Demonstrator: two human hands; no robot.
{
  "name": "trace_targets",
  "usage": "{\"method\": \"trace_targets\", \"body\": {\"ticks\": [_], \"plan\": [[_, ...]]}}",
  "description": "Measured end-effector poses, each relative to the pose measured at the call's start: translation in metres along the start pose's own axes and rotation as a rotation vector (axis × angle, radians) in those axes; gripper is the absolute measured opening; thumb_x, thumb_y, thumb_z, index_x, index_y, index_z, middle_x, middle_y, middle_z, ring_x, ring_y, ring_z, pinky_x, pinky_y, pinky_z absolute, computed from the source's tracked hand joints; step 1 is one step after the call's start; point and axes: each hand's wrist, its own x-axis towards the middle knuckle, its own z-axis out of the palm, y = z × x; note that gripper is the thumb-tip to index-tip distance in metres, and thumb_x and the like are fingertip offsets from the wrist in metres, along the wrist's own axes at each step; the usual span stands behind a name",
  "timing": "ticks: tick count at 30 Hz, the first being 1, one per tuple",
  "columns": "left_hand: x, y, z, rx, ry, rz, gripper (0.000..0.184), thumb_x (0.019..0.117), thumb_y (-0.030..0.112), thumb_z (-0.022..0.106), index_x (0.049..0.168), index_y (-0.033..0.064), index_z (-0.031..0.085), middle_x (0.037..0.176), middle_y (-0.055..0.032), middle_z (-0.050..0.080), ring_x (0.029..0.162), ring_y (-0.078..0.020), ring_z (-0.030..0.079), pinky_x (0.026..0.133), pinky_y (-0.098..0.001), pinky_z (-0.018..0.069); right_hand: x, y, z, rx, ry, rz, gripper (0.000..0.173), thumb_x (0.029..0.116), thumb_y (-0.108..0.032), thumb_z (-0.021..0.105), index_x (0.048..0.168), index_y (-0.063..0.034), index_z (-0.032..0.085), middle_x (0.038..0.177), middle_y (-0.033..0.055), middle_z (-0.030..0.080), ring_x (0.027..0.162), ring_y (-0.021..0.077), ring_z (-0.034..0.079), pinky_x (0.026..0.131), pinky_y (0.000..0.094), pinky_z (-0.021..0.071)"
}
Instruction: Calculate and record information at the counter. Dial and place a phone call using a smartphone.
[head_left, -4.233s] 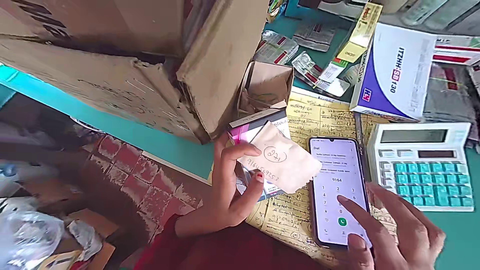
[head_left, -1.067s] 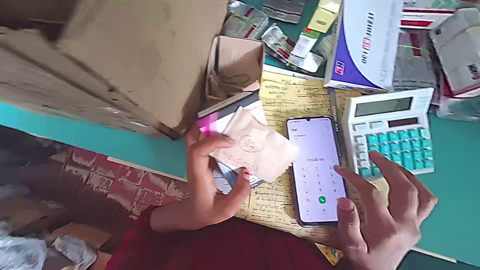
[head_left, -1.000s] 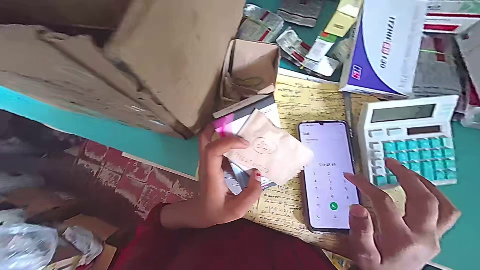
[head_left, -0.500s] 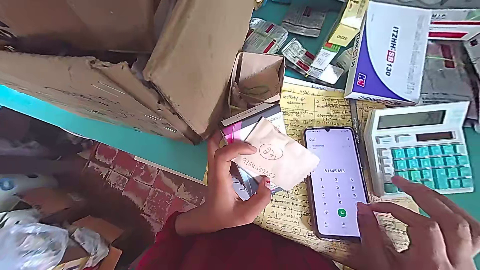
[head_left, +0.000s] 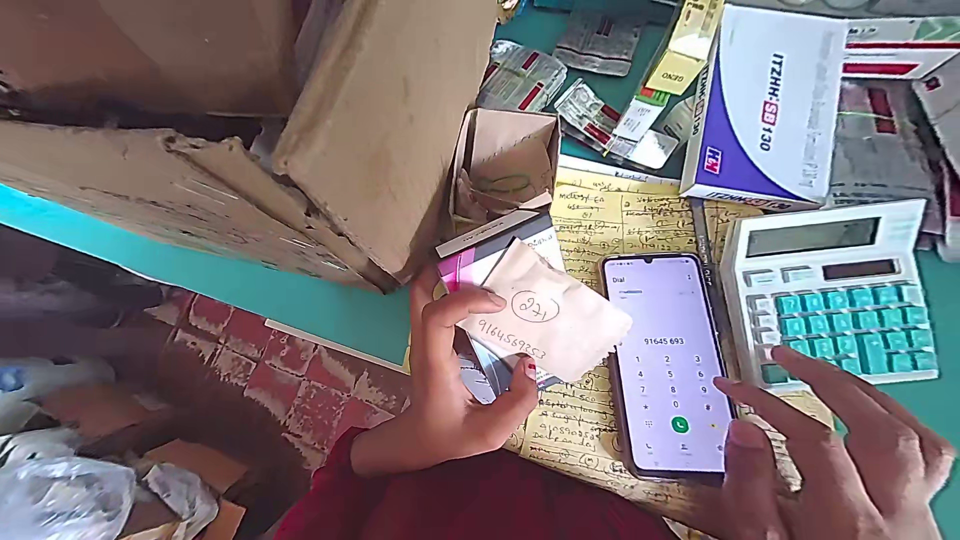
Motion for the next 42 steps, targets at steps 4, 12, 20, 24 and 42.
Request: {"method": "trace_targets", "body": {"ticks": [4, 12, 20, 24, 42], "plan": [[0.001, 0.001, 0.000, 0.015, -0.005, 0.000, 0.057, 0.0851, 0.025, 0.072, 0.135, 0.0313, 0.046, 0.139, 0.0107, 0.047, 0.125, 0.0011, 0.051, 0.098, -0.0190, 0.0501, 0.000, 0.001, -0.001, 0.021, 0.075, 0.036, 0.036, 0.1079, -0.037, 0.041, 0.112, -0.0143, 0.069, 0.132, 0.0183, 0.062, 0.135, 0.0306, 0.046, 0.112, 0.0421, 0.0282], [0.003, 0.002, 0.000, 0.015, -0.003, 0.012, 0.059, 0.0841, 0.024, 0.073, 0.136, 0.0329, 0.045, 0.137, 0.0162, 0.046, 0.125, 0.0047, 0.050, 0.095, -0.0134, 0.0490, -0.001, -0.003, 0.002, 0.038, 0.022, -0.018, 0.040, 0.1070, -0.042, 0.037, 0.119, -0.0231, 0.070, 0.139, 0.0129, 0.058, 0.138, 0.0279, 0.043, 0.113, 0.0464, 0.0239], [0.003, 0.002, 0.000, 0.018, -0.008, 0.017, 0.059, 0.0840, 0.023, 0.072, 0.136, 0.0321, 0.045, 0.138, 0.0162, 0.046, 0.127, 0.0035, 0.048, 0.101, -0.0157, 0.0470, 0.000, -0.004, 0.004, -0.023, 0.063, 0.034, 0.042, 0.1063, -0.045, 0.040, 0.124, -0.0165, 0.065, 0.137, 0.0151, 0.060, 0.135, 0.0312, 0.047, 0.112, 0.0482, 0.0275], [0.003, 0.002, 0.000, 0.032, -0.005, 0.026, 0.059, 0.0842, 0.023, 0.072, 0.136, 0.0317, 0.045, 0.136, 0.0175, 0.047, 0.127, 0.0039, 0.048, 0.101, -0.0153, 0.0464, 0.001, -0.001, 0.000, -0.039, 0.067, 0.071, 0.042, 0.1066, -0.040, 0.038, 0.121, -0.0138, 0.068, 0.138, 0.0209, 0.059, 0.134, 0.0357, 0.045, 0.108, 0.0481, 0.0272], [0.003, 0.003, 0.000, 0.022, -0.005, 0.016, 0.058, 0.0854, 0.024, 0.071, 0.136, 0.0328, 0.045, 0.135, 0.0179, 0.048, 0.126, 0.0037, 0.049, 0.098, -0.0148, 0.0484, -0.016, 0.003, -0.003, -0.014, 0.106, -0.119, 0.051, 0.1089, -0.048, 0.026, 0.111, -0.0222, 0.070, 0.132, 0.0062, 0.062, 0.135, 0.0225, 0.047, 0.116, 0.0444, 0.0240]]}}
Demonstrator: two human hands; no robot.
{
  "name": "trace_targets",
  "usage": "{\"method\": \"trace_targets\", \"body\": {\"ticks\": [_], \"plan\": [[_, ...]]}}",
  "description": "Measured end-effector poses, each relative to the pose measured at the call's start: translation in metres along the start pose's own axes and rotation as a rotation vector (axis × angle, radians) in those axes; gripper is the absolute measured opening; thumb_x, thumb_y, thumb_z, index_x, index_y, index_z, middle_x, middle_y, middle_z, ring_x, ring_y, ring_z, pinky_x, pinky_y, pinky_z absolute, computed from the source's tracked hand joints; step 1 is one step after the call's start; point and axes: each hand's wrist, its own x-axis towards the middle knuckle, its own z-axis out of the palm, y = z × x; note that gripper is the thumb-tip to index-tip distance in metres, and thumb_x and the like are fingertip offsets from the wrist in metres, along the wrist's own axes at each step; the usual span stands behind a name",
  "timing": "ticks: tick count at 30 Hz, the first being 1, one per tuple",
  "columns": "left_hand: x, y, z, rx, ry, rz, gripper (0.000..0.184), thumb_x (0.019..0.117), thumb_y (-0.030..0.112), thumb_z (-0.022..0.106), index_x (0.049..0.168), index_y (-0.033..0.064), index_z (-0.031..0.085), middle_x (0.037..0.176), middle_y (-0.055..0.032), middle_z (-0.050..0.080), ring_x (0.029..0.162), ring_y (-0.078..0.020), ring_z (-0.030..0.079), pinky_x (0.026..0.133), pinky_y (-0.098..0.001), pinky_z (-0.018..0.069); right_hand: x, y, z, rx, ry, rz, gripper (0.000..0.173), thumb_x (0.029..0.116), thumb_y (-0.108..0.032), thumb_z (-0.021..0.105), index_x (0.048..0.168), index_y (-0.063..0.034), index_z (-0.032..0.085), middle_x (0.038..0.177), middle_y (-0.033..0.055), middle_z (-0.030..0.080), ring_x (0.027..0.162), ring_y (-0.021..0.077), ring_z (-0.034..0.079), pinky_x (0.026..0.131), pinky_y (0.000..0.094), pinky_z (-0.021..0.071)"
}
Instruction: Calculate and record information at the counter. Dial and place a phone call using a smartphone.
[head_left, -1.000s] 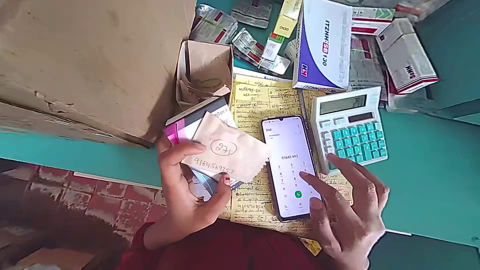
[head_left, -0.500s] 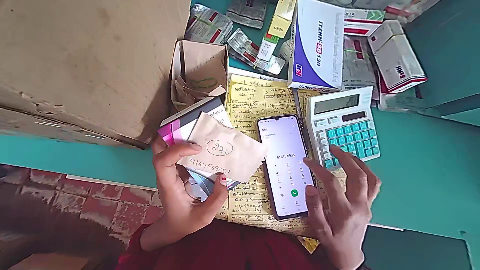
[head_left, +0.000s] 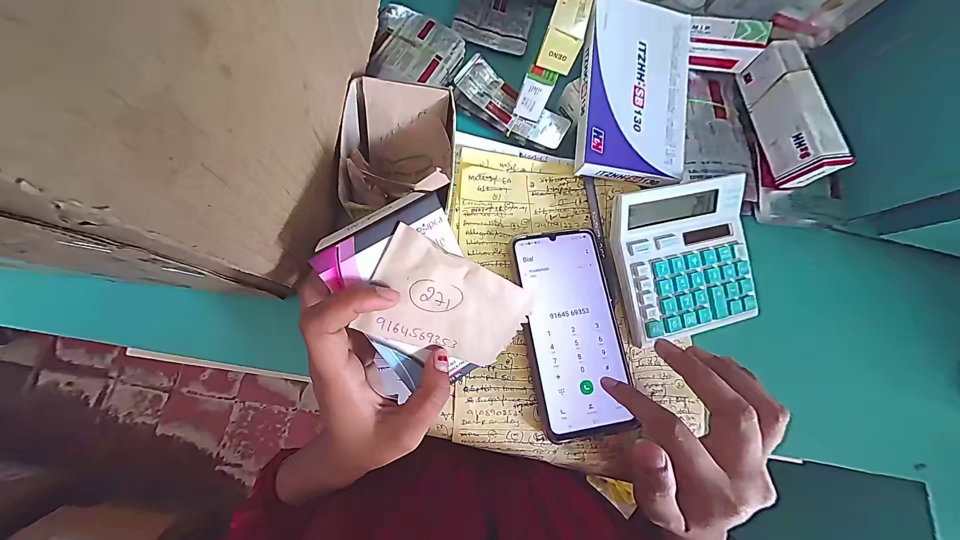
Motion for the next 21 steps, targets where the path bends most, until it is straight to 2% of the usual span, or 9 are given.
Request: {"method": "trace_targets", "body": {"ticks": [3, 8, 10, 12, 15, 18, 21], "plan": [[0.000, 0.000, 0.000, -0.011, -0.001, 0.008, 0.055, 0.0871, 0.024, 0.070, 0.136, 0.0325, 0.045, 0.135, 0.0189, 0.048, 0.126, 0.0037, 0.049, 0.100, -0.0148, 0.0472, -0.001, -0.002, 0.000, 0.023, 0.015, -0.028, 0.051, 0.1086, -0.048, 0.026, 0.113, -0.0222, 0.069, 0.133, 0.0053, 0.060, 0.134, 0.0214, 0.048, 0.116, 0.0428, 0.0254], [0.001, 0.000, 0.000, -0.030, -0.004, 0.016, 0.050, 0.0902, 0.024, 0.066, 0.136, 0.0314, 0.046, 0.134, 0.0204, 0.049, 0.126, 0.0056, 0.048, 0.101, -0.0136, 0.0447, -0.002, -0.003, 0.003, 0.023, -0.016, -0.008, 0.051, 0.1081, -0.052, 0.028, 0.110, -0.0231, 0.070, 0.130, 0.0054, 0.064, 0.132, 0.0223, 0.050, 0.115, 0.0467, 0.0247], [0.001, 0.000, 0.001, -0.032, 0.007, 0.017, 0.050, 0.0901, 0.022, 0.067, 0.135, 0.0312, 0.047, 0.134, 0.0199, 0.049, 0.126, 0.0051, 0.048, 0.101, -0.0143, 0.0449, 0.001, -0.004, 0.001, 0.014, 0.038, 0.006, 0.052, 0.1083, -0.051, 0.028, 0.112, -0.0185, 0.067, 0.127, 0.0069, 0.065, 0.129, 0.0220, 0.053, 0.115, 0.0446, 0.0271], [0.001, 0.000, 0.001, -0.024, 0.017, 0.015, 0.051, 0.0895, 0.022, 0.068, 0.135, 0.0318, 0.047, 0.134, 0.0201, 0.049, 0.125, 0.0046, 0.049, 0.101, -0.0148, 0.0462, 0.004, -0.004, -0.001, 0.015, 0.065, 0.010, 0.050, 0.1081, -0.051, 0.028, 0.117, -0.0177, 0.064, 0.128, 0.0056, 0.063, 0.130, 0.0198, 0.053, 0.114, 0.0419, 0.0293], [-0.001, -0.001, 0.001, -0.019, 0.037, 0.030, 0.049, 0.0908, 0.025, 0.069, 0.134, 0.0354, 0.049, 0.134, 0.0219, 0.050, 0.123, 0.0058, 0.051, 0.097, -0.0129, 0.0480, 0.009, -0.010, 0.000, 0.069, 0.086, 0.014, 0.039, 0.1078, -0.044, 0.037, 0.116, -0.0172, 0.064, 0.128, 0.0037, 0.062, 0.130, 0.0176, 0.053, 0.114, 0.0397, 0.0304], [-0.001, -0.002, 0.002, -0.045, 0.042, 0.076, 0.047, 0.0899, 0.024, 0.070, 0.132, 0.0345, 0.053, 0.132, 0.0202, 0.051, 0.120, 0.0066, 0.053, 0.096, -0.0130, 0.0487, 0.018, -0.018, 0.002, 0.153, 0.079, -0.011, 0.025, 0.1054, -0.034, 0.046, 0.116, -0.0171, 0.061, 0.128, 0.0007, 0.061, 0.128, 0.0152, 0.054, 0.114, 0.0363, 0.0364], [-0.002, -0.003, -0.002, -0.051, 0.010, 0.118, 0.044, 0.0897, 0.023, 0.070, 0.129, 0.0341, 0.055, 0.132, 0.0208, 0.054, 0.120, 0.0061, 0.054, 0.098, -0.0151, 0.0486, 0.031, -0.026, 0.007, 0.244, 0.052, -0.082, 0.019, 0.1049, -0.027, 0.050, 0.116, -0.0149, 0.060, 0.126, 0.0034, 0.063, 0.124, 0.0171, 0.058, 0.109, 0.0337, 0.0419]]}}
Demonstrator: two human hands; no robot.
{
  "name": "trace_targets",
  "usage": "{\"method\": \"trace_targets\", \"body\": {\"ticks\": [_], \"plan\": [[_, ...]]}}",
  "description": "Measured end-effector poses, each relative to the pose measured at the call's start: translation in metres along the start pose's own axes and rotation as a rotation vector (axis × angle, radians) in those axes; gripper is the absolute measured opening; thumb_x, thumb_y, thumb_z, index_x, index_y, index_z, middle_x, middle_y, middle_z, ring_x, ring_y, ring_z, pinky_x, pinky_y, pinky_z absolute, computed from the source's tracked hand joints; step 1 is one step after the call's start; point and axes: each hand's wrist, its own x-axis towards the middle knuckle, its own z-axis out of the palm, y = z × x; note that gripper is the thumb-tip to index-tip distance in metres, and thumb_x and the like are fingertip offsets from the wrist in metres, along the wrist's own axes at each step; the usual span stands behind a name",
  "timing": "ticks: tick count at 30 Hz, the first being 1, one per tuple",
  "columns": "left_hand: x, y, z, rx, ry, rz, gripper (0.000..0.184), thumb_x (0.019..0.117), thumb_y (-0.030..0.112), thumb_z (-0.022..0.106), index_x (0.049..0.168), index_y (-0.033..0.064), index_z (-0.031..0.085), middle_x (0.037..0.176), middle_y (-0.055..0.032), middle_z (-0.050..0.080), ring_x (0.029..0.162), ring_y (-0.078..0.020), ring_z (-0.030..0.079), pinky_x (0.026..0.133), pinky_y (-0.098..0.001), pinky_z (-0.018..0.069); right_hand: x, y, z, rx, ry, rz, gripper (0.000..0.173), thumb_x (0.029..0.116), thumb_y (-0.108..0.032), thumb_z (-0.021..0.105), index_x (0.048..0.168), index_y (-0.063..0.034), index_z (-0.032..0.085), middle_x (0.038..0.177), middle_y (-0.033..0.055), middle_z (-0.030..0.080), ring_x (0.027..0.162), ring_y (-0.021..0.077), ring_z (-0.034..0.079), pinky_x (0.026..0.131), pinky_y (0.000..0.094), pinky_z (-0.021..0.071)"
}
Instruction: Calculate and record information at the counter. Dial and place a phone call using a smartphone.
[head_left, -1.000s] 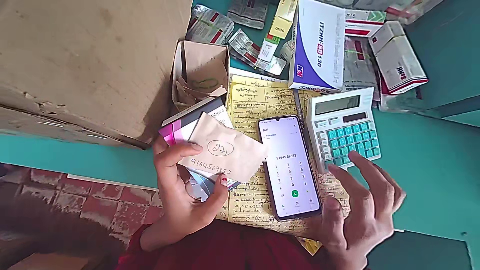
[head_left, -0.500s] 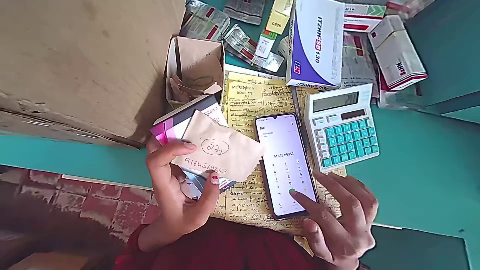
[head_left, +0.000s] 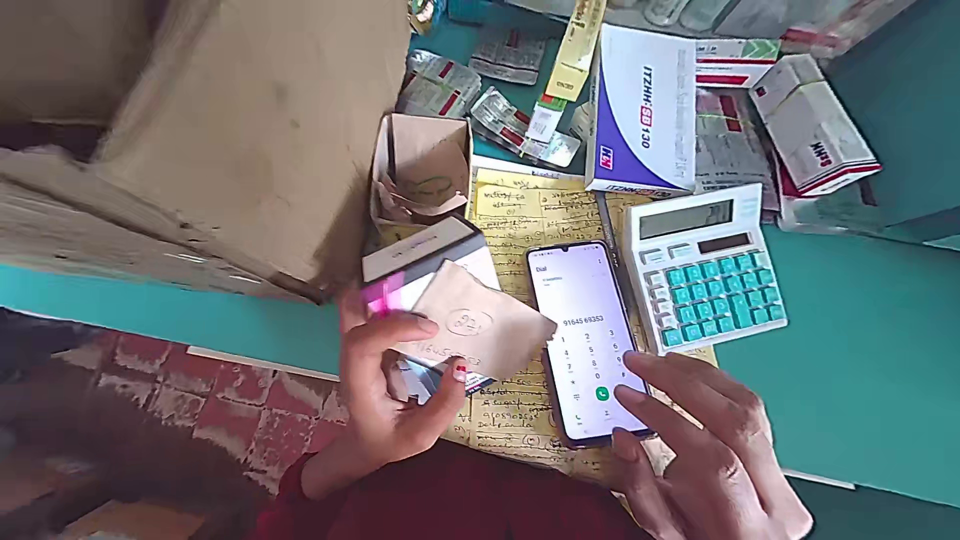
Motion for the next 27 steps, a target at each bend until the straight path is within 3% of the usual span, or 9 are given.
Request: {"method": "trace_targets", "body": {"ticks": [6, 8, 12, 15, 18, 21, 23, 25, 27], "plan": [[-0.004, -0.002, -0.007, -0.102, -0.116, 0.131, 0.039, 0.0960, 0.022, 0.066, 0.132, 0.0322, 0.056, 0.147, 0.0111, 0.047, 0.128, -0.0017, 0.054, 0.103, -0.0228, 0.0497, 0.024, -0.015, 0.018, 0.182, -0.038, 0.004, 0.023, 0.1046, -0.025, 0.059, 0.120, -0.0081, 0.060, 0.124, 0.0115, 0.064, 0.121, 0.0125, 0.060, 0.102, 0.0190, 0.0478], [-0.008, -0.003, -0.007, -0.122, -0.166, 0.183, 0.028, 0.0991, 0.025, 0.064, 0.126, 0.0315, 0.060, 0.152, 0.0059, 0.043, 0.135, -0.0074, 0.050, 0.107, -0.0271, 0.0485, 0.028, -0.020, 0.022, 0.211, -0.017, 0.053, 0.036, 0.1026, -0.027, 0.063, 0.125, -0.0001, 0.057, 0.115, 0.0149, 0.068, 0.104, 0.0077, 0.067, 0.091, 0.0144, 0.0524], [-0.007, 0.001, -0.004, -0.136, -0.202, 0.257, 0.038, 0.1027, 0.024, 0.057, 0.138, 0.0378, 0.054, 0.158, 0.0042, 0.034, 0.143, -0.0092, 0.041, 0.112, -0.0259, 0.0426, 0.032, -0.029, 0.023, 0.235, -0.088, 0.122, 0.045, 0.0977, -0.019, 0.069, 0.133, 0.0065, 0.057, 0.108, 0.0182, 0.069, 0.082, 0.0024, 0.069, 0.076, 0.0092, 0.0539], [-0.005, 0.003, 0.001, -0.166, -0.152, 0.222, 0.041, 0.1029, 0.020, 0.055, 0.141, 0.0344, 0.049, 0.157, 0.0074, 0.036, 0.140, -0.0054, 0.043, 0.113, -0.0249, 0.0428, 0.030, -0.028, 0.020, 0.162, -0.231, 0.114, 0.056, 0.0935, -0.027, 0.074, 0.133, 0.0074, 0.055, 0.101, 0.0168, 0.070, 0.076, 0.0092, 0.069, 0.067, 0.0159, 0.0548], [-0.001, 0.002, 0.001, -0.174, -0.138, 0.200, 0.040, 0.1035, 0.020, 0.055, 0.141, 0.0314, 0.048, 0.157, 0.0066, 0.037, 0.141, -0.0048, 0.042, 0.114, -0.0249, 0.0408, 0.044, -0.020, -0.001, 0.085, -0.370, 0.069, 0.065, 0.0949, -0.038, 0.070, 0.134, 0.0112, 0.054, 0.099, 0.0186, 0.074, 0.082, 0.0210, 0.072, 0.070, 0.0285, 0.0573], [-0.001, -0.001, 0.002, -0.176, -0.125, 0.201, 0.045, 0.1052, 0.021, 0.053, 0.147, 0.0336, 0.040, 0.160, 0.0066, 0.033, 0.143, -0.0053, 0.040, 0.117, -0.0257, 0.0385, 0.076, -0.011, -0.019, -0.092, -0.299, -0.117, 0.042, 0.1048, -0.026, 0.057, 0.133, 0.0042, 0.059, 0.103, 0.0179, 0.075, 0.089, 0.0263, 0.069, 0.076, 0.0315, 0.0531], [-0.001, -0.004, 0.008, -0.159, -0.079, 0.210, 0.051, 0.1066, 0.025, 0.052, 0.152, 0.0382, 0.033, 0.163, 0.0096, 0.031, 0.146, -0.0059, 0.038, 0.119, -0.0271, 0.0365, 0.107, -0.002, -0.013, -0.232, -0.174, -0.274, 0.029, 0.1068, -0.021, 0.051, 0.126, -0.0043, 0.065, 0.099, 0.0136, 0.074, 0.085, 0.0268, 0.067, 0.069, 0.0336, 0.0490], [-0.001, -0.006, 0.009, -0.164, -0.074, 0.213, 0.039, 0.1076, 0.027, 0.051, 0.145, 0.0356, 0.041, 0.165, 0.0082, 0.029, 0.147, -0.0077, 0.037, 0.119, -0.0281, 0.0371, 0.140, 0.008, 0.006, -0.286, -0.129, -0.393, 0.025, 0.1033, -0.015, 0.054, 0.116, -0.0068, 0.074, 0.097, 0.0126, 0.074, 0.083, 0.0286, 0.070, 0.063, 0.0359, 0.0517], [-0.002, -0.005, 0.005, -0.160, -0.112, 0.201, 0.018, 0.1084, 0.027, 0.049, 0.125, 0.0258, 0.054, 0.165, 0.0035, 0.029, 0.148, -0.0079, 0.035, 0.118, -0.0282, 0.0380, 0.170, 0.021, 0.033, -0.252, -0.179, -0.467, 0.020, 0.0987, -0.011, 0.058, 0.106, -0.0060, 0.077, 0.094, 0.0134, 0.071, 0.084, 0.0312, 0.070, 0.061, 0.0397, 0.0547]]}}
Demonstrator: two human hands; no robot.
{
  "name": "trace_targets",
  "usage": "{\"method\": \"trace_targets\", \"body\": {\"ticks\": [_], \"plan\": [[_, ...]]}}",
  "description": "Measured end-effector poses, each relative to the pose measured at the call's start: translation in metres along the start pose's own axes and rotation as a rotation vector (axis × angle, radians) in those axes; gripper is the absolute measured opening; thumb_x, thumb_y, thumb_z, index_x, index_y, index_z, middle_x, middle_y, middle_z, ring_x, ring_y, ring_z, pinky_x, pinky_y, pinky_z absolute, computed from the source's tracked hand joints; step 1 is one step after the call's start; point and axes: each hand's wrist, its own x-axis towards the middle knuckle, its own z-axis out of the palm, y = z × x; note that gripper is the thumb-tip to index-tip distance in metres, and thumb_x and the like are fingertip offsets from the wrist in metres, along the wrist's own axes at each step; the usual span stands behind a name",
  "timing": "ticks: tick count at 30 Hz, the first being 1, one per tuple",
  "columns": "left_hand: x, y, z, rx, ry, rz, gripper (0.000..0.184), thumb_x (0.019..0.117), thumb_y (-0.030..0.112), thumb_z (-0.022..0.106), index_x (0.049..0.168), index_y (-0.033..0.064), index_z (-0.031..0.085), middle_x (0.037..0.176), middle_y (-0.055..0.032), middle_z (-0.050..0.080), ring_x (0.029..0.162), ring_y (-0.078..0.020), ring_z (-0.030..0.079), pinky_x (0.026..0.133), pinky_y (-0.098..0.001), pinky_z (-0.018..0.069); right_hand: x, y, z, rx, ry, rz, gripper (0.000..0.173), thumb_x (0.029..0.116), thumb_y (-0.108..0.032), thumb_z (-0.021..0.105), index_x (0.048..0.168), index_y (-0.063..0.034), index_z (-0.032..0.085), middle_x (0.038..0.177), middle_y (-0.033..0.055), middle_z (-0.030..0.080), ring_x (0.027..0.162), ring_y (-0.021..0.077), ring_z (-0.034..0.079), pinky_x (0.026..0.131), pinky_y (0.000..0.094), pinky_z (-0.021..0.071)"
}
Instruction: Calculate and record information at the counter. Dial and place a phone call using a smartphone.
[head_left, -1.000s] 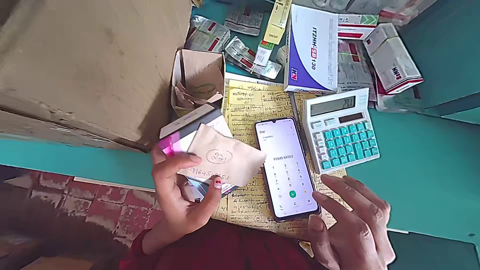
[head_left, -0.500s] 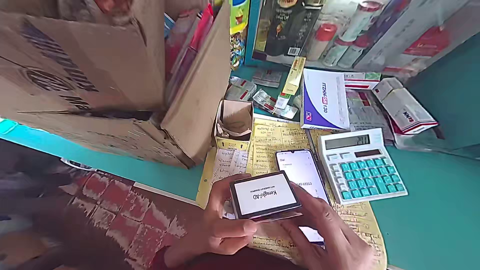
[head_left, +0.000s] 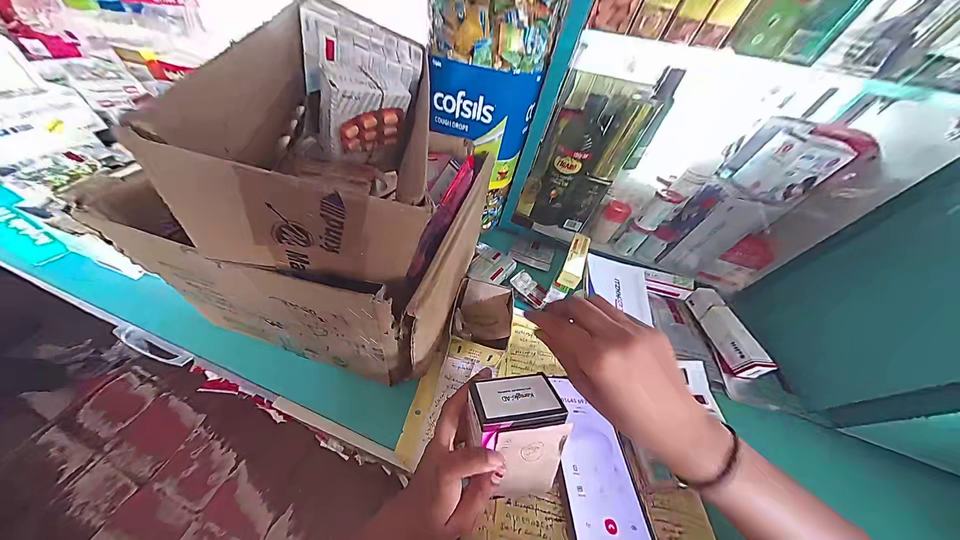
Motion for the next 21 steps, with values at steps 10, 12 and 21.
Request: {"method": "trace_targets", "body": {"ticks": [10, 12, 21], "plan": [[0.003, 0.001, -0.006, 0.071, -0.041, -0.053, 0.022, 0.1091, 0.033, 0.045, 0.111, 0.0160, 0.060, 0.155, -0.0098, 0.035, 0.135, -0.0004, 0.047, 0.105, -0.0181, 0.0474, 0.075, -0.006, 0.048, -0.036, -0.776, 0.252, 0.008, 0.0936, -0.004, 0.066, 0.093, 0.0030, 0.070, 0.096, 0.0226, 0.070, 0.092, 0.0431, 0.069, 0.069, 0.0578, 0.0520], [0.002, 0.001, -0.006, 0.067, -0.035, -0.070, 0.021, 0.1076, 0.034, 0.049, 0.112, 0.0167, 0.060, 0.154, -0.0090, 0.035, 0.131, 0.0015, 0.049, 0.102, -0.0161, 0.0482, 0.077, -0.003, 0.050, 0.006, -0.838, 0.315, 0.012, 0.0940, -0.008, 0.066, 0.096, 0.0035, 0.069, 0.098, 0.0235, 0.069, 0.095, 0.0441, 0.068, 0.072, 0.0601, 0.0508], [0.002, 0.002, -0.006, 0.024, -0.034, -0.110, 0.018, 0.0970, 0.023, 0.068, 0.112, 0.0172, 0.061, 0.159, -0.0106, 0.031, 0.145, -0.0081, 0.038, 0.113, -0.0259, 0.0446, 0.062, 0.017, 0.045, 0.219, -0.405, 0.342, 0.014, 0.0896, -0.014, 0.073, 0.093, 0.0000, 0.073, 0.091, 0.0197, 0.069, 0.082, 0.0407, 0.068, 0.065, 0.0597, 0.0506]]}}
